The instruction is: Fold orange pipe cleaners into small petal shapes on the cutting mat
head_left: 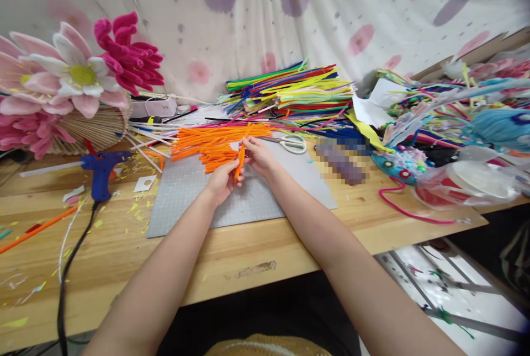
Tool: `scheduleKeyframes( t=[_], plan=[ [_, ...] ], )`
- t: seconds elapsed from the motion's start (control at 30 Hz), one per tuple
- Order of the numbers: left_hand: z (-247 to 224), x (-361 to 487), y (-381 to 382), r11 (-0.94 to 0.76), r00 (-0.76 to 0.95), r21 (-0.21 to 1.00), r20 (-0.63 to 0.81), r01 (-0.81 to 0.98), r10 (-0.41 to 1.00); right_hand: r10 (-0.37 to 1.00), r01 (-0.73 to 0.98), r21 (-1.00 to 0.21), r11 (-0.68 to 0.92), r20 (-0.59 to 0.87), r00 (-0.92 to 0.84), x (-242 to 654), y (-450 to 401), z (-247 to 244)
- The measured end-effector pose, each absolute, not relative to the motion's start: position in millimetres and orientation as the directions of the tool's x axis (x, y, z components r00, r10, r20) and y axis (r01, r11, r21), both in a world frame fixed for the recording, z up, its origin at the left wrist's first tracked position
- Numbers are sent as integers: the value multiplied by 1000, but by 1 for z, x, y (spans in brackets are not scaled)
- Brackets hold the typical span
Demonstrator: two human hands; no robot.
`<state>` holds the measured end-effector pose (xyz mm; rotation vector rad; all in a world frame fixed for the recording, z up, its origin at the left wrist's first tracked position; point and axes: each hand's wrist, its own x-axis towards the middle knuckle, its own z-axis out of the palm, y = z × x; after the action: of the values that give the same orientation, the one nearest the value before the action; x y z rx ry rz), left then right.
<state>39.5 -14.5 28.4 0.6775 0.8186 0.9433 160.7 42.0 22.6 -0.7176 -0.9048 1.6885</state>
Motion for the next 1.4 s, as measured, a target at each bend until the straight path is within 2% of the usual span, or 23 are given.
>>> scheduleKeyframes(
  t=[0.23,0.7,1.0,1.13,1.23,1.4],
  plan=[
    [25,35,-16,472,489,708,-203,-525,848,944,-657,-718,-230,-1,-329,160,43,14],
    [28,37,-20,533,578,591,-134,-606,805,928,-715,-639,-284,4,-372,159,39,19],
    [29,43,-25,455,541,724,-134,-518,830,915,-679,-674,-293,7,-402,158,35,22],
    [29,42,-25,463,534,695,-133,-550,835,937,-636,-720,-277,-57,-344,158,33,26],
    [30,40,-24,469,534,675,-130,-570,836,939,-643,-710,-287,-76,-335,159,32,28],
    [28,41,-23,434,486,730,-159,-528,859,943,-682,-673,-287,-71,-326,159,36,23]
  ],
)
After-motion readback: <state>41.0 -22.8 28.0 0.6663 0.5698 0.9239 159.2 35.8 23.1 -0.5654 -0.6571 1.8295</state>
